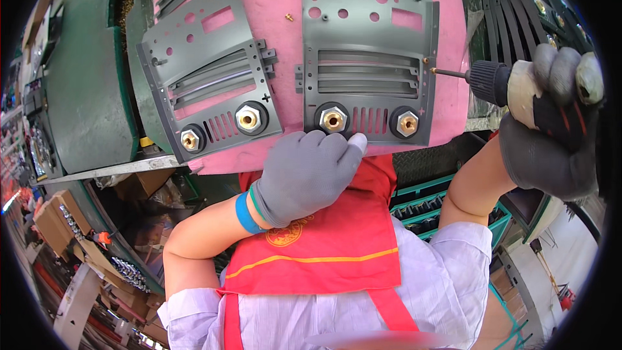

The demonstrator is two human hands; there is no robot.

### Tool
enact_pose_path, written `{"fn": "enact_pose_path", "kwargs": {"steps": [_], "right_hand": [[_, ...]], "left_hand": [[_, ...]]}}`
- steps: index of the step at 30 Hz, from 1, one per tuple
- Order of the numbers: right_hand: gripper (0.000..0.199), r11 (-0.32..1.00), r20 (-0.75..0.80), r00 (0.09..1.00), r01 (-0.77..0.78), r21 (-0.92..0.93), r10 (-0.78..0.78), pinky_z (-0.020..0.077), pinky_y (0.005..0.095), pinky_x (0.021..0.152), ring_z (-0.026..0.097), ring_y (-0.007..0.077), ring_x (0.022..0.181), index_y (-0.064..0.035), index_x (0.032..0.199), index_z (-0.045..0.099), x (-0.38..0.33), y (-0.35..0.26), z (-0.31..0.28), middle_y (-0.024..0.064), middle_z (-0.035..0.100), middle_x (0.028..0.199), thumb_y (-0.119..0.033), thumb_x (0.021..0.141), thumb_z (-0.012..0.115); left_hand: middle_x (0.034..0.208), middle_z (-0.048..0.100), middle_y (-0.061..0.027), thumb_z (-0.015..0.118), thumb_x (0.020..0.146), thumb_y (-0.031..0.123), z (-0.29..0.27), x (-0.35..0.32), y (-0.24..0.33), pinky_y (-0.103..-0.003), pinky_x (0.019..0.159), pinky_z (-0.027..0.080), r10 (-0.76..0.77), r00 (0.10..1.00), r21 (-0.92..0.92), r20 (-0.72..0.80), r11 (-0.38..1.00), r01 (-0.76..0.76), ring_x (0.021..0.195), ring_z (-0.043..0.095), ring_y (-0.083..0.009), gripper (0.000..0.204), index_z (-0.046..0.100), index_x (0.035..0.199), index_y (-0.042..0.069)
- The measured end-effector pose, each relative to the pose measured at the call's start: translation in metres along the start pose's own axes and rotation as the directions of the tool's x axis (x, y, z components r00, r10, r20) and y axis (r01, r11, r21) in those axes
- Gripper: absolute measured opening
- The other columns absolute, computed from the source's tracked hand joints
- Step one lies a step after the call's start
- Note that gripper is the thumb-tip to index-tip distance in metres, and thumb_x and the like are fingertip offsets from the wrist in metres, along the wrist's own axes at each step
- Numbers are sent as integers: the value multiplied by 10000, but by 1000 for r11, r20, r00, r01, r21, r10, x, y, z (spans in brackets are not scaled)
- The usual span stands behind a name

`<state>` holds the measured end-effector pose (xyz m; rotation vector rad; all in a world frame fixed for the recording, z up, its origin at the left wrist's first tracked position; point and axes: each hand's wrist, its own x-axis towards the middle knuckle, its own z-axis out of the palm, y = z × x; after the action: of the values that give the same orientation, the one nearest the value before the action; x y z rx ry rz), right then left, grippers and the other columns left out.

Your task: Use an electric screwdriver to attach components to metal plates on a workbench.

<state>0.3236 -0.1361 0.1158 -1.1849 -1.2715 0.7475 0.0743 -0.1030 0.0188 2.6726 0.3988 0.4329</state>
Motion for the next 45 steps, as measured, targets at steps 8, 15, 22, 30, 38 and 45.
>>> {"fn": "enact_pose_path", "kwargs": {"steps": [8, 15, 22, 30, 38, 45], "right_hand": [[274, 999, -32, 999, -41, -14, 40, 261, 295, 613, 287, 142, 673, -72, 949, 424, -7, 5, 10, 30, 344, 732, -336, 917, 490], [253, 998, -141, 989, -38, 47, 44, 263, 315, 624, 275, 152, 661, -52, 930, 423, -13, 16, 9, 40, 338, 736, -305, 933, 435], [211, 951, -68, 994, -58, 305, 82, 259, 295, 598, 269, 159, 652, -27, 862, 409, 0, 33, -8, 38, 327, 748, -233, 902, 435], [293, 907, 78, 991, -132, 400, 110, 237, 263, 574, 266, 115, 648, -78, 883, 412, -4, 27, 1, 23, 346, 716, -328, 825, 554], [275, 874, 132, 987, -146, 463, 95, 234, 275, 581, 268, 117, 643, -77, 865, 409, -18, 29, -34, 18, 330, 715, -311, 807, 542], [263, 893, 121, 991, -110, 437, 63, 234, 278, 583, 270, 118, 640, -73, 864, 413, -4, 15, -8, 19, 329, 712, -300, 808, 534]], "left_hand": [[711, 457, -25, 646, 752, 123, 4, -12, 4, -313, 489, 391, -72, 997, 13, 17, 997, 72, 623, 511, -172, 318, 634, 1065, 64], [597, 422, 0, 788, 702, 190, 8, -6, 5, -323, 444, 368, -107, 992, 39, -71, 993, 110, 529, 495, -172, 229, 670, 883, 116], [601, 429, -3, 765, 713, 197, 7, -8, 2, -326, 441, 368, -98, 994, 27, -42, 995, 99, 531, 500, -175, 198, 671, 872, 126], [613, 437, -19, 717, 740, 179, 2, -6, 4, -342, 437, 366, -111, 994, -48, 4, 993, 111, 542, 512, -193, 212, 666, 940, 128], [708, 503, 2, 664, 865, 142, -28, 21, 5, -287, 558, 427, -398, 900, -536, 175, 728, 427, 606, 498, -139, 163, 636, 998, 51], [933, 565, 7, 477, 986, 178, -33, 59, -18, -216, 696, 458, -326, 703, -763, 632, -417, 493, 756, 494, -61, 420, 472, 1357, -18]]}}
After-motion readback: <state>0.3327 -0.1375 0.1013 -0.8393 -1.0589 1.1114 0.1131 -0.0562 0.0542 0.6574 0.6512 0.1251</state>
